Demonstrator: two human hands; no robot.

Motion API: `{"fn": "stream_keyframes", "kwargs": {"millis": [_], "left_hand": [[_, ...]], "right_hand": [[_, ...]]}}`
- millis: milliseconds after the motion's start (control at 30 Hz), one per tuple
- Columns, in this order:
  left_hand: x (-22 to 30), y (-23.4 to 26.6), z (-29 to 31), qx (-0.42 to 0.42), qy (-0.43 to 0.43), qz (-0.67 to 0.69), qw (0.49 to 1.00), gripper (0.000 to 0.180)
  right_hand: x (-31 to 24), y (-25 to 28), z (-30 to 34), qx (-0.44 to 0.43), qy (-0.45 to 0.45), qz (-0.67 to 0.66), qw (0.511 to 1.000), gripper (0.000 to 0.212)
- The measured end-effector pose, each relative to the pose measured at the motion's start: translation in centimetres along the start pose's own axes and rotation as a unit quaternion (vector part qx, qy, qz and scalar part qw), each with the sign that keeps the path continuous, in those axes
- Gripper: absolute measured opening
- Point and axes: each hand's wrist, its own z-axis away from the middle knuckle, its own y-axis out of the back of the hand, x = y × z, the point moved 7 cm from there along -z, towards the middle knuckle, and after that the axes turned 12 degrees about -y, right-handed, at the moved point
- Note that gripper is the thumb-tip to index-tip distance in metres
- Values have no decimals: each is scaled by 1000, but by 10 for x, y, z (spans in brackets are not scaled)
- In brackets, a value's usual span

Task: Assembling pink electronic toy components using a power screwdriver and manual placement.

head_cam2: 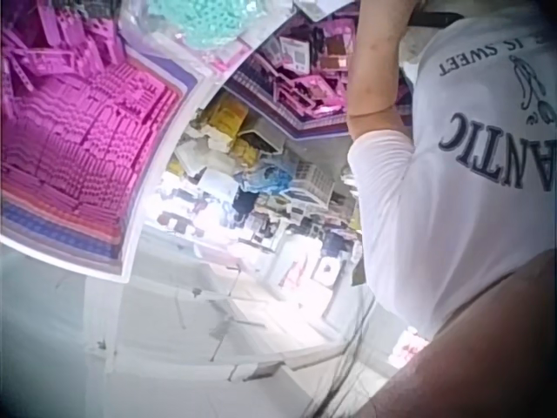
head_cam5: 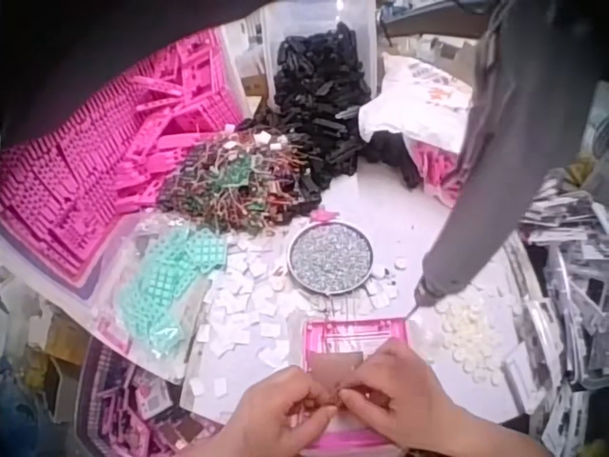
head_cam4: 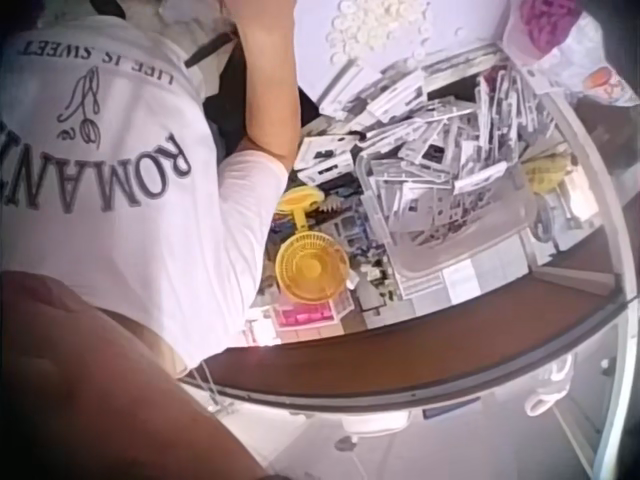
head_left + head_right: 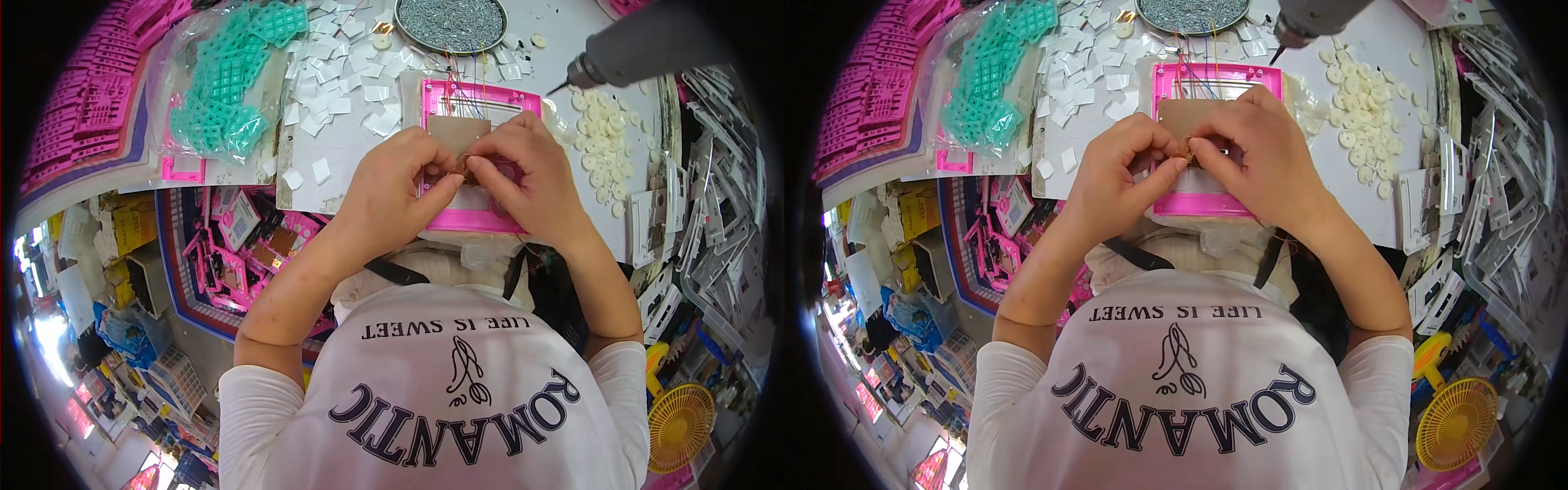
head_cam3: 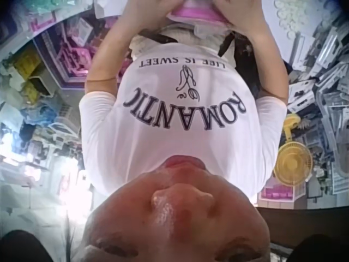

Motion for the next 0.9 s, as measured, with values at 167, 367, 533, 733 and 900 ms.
{"fn": "stream_keyframes", "kwargs": {"millis": [167, 367, 533, 733, 900], "left_hand": [[-1, 3, -3, 0, 16, 31, 999, 10], [2, 1, -2, 16, -68, -79, 994, 9], [2, -4, -2, 21, -75, -92, 993, 12], [1, -5, 0, 9, -76, -69, 995, 14], [1, -6, -1, 14, -74, -58, 995, 14]], "right_hand": [[2, 5, -5, -30, 12, 9, 999, 11], [4, -2, -6, -48, -5, 27, 998, 12], [1, -5, -9, -24, 24, 56, 998, 12], [5, -6, -7, -45, -6, 29, 999, 10], [5, -7, -6, -41, -18, 22, 999, 10]]}}
